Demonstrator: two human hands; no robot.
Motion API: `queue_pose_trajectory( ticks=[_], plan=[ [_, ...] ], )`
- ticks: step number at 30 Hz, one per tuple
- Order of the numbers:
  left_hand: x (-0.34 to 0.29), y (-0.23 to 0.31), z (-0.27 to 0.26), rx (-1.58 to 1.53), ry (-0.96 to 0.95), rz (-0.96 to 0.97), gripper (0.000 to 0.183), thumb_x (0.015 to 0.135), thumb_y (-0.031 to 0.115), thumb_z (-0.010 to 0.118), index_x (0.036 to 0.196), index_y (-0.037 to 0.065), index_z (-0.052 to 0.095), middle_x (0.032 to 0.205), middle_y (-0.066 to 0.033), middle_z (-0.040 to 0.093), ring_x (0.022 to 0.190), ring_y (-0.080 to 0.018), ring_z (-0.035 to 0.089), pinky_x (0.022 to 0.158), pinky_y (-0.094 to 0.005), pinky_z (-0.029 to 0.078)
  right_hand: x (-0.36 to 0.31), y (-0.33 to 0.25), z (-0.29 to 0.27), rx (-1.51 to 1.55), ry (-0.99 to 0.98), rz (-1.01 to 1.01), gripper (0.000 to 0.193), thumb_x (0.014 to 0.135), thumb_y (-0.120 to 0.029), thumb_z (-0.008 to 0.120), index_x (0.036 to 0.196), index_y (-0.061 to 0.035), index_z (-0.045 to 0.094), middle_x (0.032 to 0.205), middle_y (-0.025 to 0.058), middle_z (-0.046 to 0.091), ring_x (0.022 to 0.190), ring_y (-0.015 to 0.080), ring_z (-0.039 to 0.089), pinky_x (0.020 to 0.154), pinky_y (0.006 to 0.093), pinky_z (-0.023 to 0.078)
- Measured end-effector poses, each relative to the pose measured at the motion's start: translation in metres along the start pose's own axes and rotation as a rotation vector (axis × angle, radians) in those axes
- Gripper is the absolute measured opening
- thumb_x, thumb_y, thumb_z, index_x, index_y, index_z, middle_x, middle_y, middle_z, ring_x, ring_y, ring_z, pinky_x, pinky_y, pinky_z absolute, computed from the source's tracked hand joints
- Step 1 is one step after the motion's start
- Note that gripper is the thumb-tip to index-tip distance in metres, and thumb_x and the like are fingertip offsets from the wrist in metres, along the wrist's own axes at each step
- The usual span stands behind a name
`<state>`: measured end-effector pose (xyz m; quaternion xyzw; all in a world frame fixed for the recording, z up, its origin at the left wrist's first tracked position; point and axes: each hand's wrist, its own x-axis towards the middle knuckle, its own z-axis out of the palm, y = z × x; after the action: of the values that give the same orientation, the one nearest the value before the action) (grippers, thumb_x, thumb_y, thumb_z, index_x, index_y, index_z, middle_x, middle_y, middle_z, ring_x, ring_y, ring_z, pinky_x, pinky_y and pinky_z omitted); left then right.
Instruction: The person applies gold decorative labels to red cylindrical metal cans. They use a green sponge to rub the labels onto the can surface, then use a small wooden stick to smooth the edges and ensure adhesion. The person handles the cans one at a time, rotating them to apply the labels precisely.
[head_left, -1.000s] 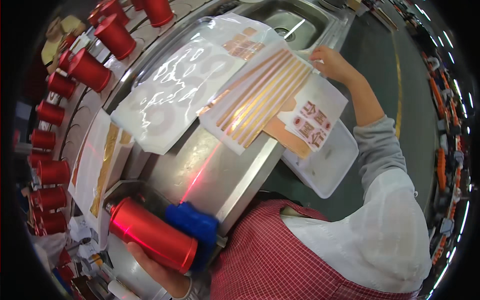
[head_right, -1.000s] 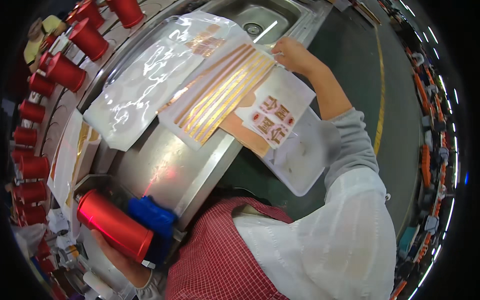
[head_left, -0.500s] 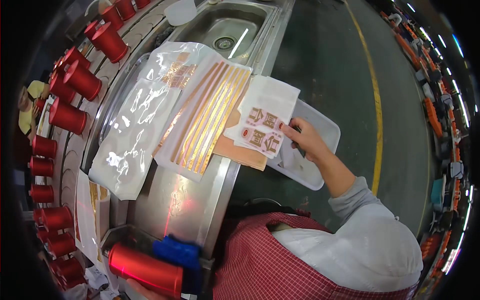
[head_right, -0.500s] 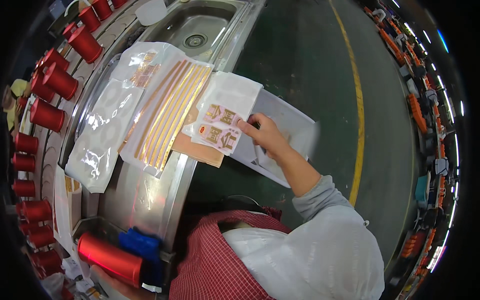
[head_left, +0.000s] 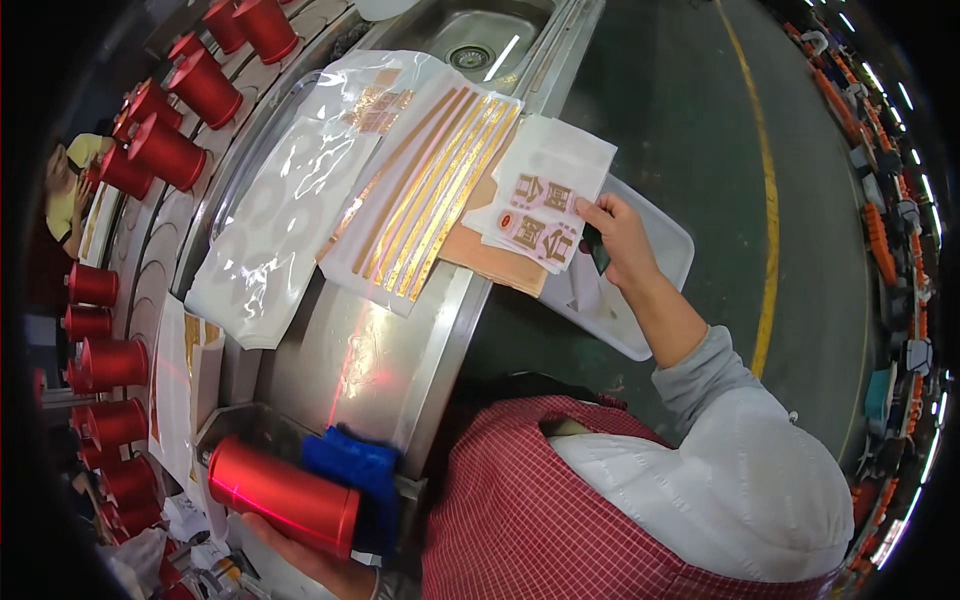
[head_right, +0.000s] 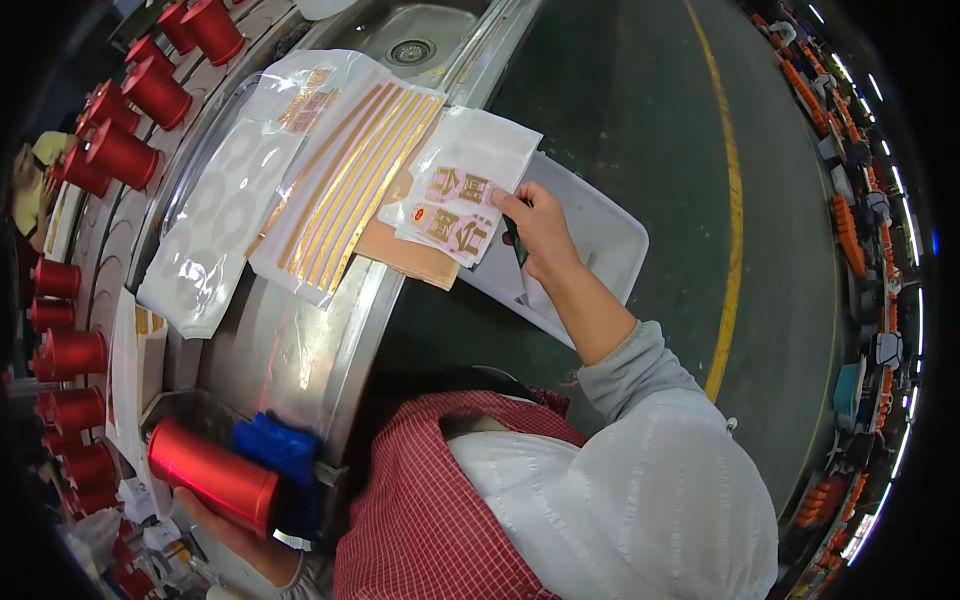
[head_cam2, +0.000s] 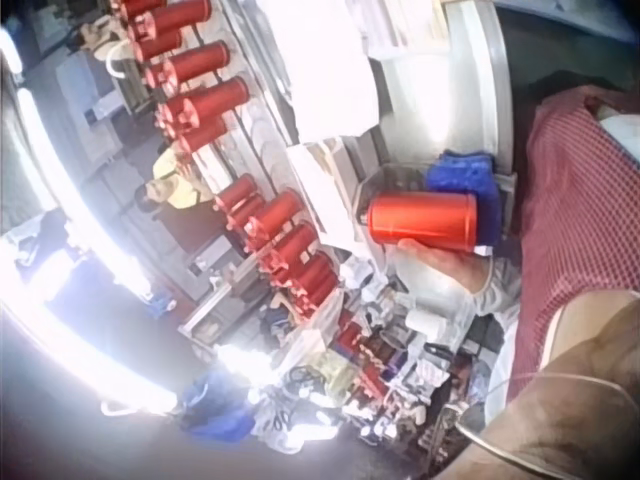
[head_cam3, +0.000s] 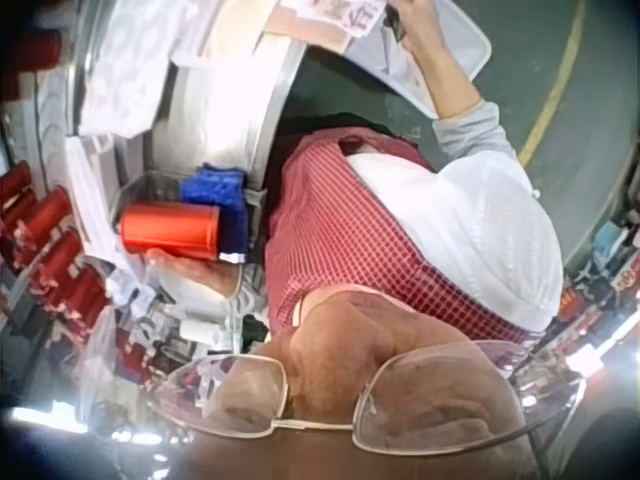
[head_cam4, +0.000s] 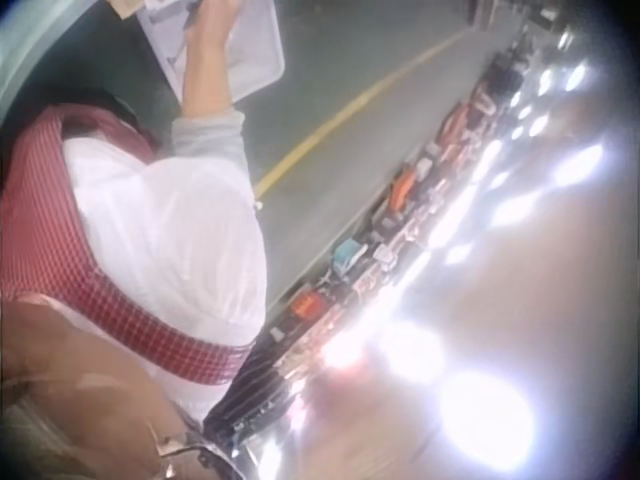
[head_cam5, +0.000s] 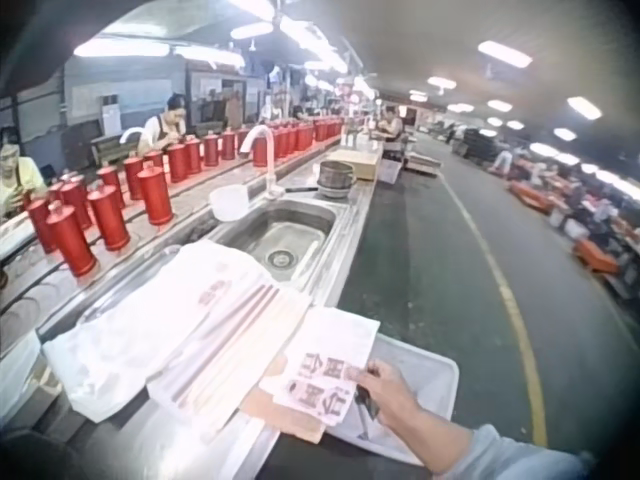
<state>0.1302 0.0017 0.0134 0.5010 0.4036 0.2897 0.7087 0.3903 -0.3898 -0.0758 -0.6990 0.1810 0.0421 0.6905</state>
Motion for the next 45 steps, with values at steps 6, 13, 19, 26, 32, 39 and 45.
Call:
queue_pose_trajectory(
  ticks=[6, 13, 19, 26, 32, 39, 45],
  plan=[
    [0.000, -0.002, -0.002, -0.124, -0.085, -0.059, 0.065, 0.098, 0.052, 0.045, 0.141, 0.004, 0.039, 0.132, -0.0128, 0.053, 0.116, -0.0250, 0.055, 0.100, -0.0384, 0.044, 0.003, -0.005, 0.001, 0.072, 0.057, 0.014, 0.024, 0.090, -0.030, 0.065, 0.089, -0.0067, 0.060, 0.075, 0.0003, 0.057, 0.064, 0.0098, 0.052, 0.052, 0.0263, 0.043],
    [-0.003, 0.001, 0.002, -0.081, -0.143, 0.005, 0.064, 0.099, 0.052, 0.043, 0.140, 0.002, 0.039, 0.127, -0.0128, 0.055, 0.111, -0.0239, 0.057, 0.098, -0.0362, 0.045, 0.006, -0.003, -0.006, -0.017, -0.012, -0.050, 0.022, 0.090, -0.028, 0.065, 0.087, -0.0066, 0.061, 0.075, 0.0010, 0.059, 0.063, 0.0098, 0.053, 0.050, 0.0277, 0.044],
    [-0.003, -0.006, -0.001, -0.111, -0.103, -0.009, 0.068, 0.099, 0.050, 0.043, 0.144, 0.000, 0.034, 0.140, -0.0162, 0.045, 0.124, -0.0270, 0.050, 0.104, -0.0391, 0.041, -0.002, -0.012, 0.005, 0.183, 0.039, -0.035, 0.027, 0.092, -0.034, 0.064, 0.093, -0.0071, 0.060, 0.080, 0.0019, 0.061, 0.067, 0.0101, 0.054, 0.052, 0.0275, 0.044],
    [0.005, -0.008, -0.008, -0.091, -0.060, -0.022, 0.071, 0.098, 0.053, 0.045, 0.145, 0.001, 0.034, 0.142, -0.0152, 0.044, 0.127, -0.0262, 0.047, 0.109, -0.0382, 0.035, 0.005, 0.000, 0.012, 0.077, 0.053, -0.087, 0.020, 0.091, -0.027, 0.065, 0.092, -0.0080, 0.058, 0.076, 0.0002, 0.058, 0.064, 0.0104, 0.052, 0.054, 0.0271, 0.041],
    [-0.002, -0.005, -0.002, -0.083, -0.074, 0.027, 0.070, 0.099, 0.050, 0.045, 0.146, -0.001, 0.033, 0.145, -0.0152, 0.041, 0.130, -0.0263, 0.044, 0.111, -0.0379, 0.034, 0.001, -0.004, 0.014, 0.209, 0.047, -0.066, 0.020, 0.092, -0.027, 0.063, 0.091, -0.0077, 0.058, 0.077, 0.0012, 0.060, 0.063, 0.0088, 0.052, 0.052, 0.0257, 0.040],
    [-0.003, -0.005, -0.002, -0.101, -0.098, 0.039, 0.068, 0.099, 0.048, 0.045, 0.145, -0.001, 0.034, 0.146, -0.0144, 0.041, 0.132, -0.0252, 0.043, 0.112, -0.0369, 0.032, 0.009, 0.004, 0.022, 0.156, 0.034, -0.127, 0.022, 0.094, -0.028, 0.060, 0.091, -0.0063, 0.058, 0.078, 0.0023, 0.061, 0.063, 0.0095, 0.054, 0.050, 0.0257, 0.041],
    [0.000, -0.003, -0.004, -0.136, -0.128, -0.007, 0.070, 0.099, 0.050, 0.045, 0.145, -0.001, 0.034, 0.145, -0.0141, 0.042, 0.131, -0.0259, 0.043, 0.112, -0.0372, 0.032, 0.012, 0.002, 0.018, 0.234, 0.065, -0.096, 0.018, 0.092, -0.024, 0.062, 0.091, -0.0063, 0.059, 0.074, 0.0013, 0.060, 0.060, 0.0094, 0.054, 0.049, 0.0259, 0.042]
  ],
)
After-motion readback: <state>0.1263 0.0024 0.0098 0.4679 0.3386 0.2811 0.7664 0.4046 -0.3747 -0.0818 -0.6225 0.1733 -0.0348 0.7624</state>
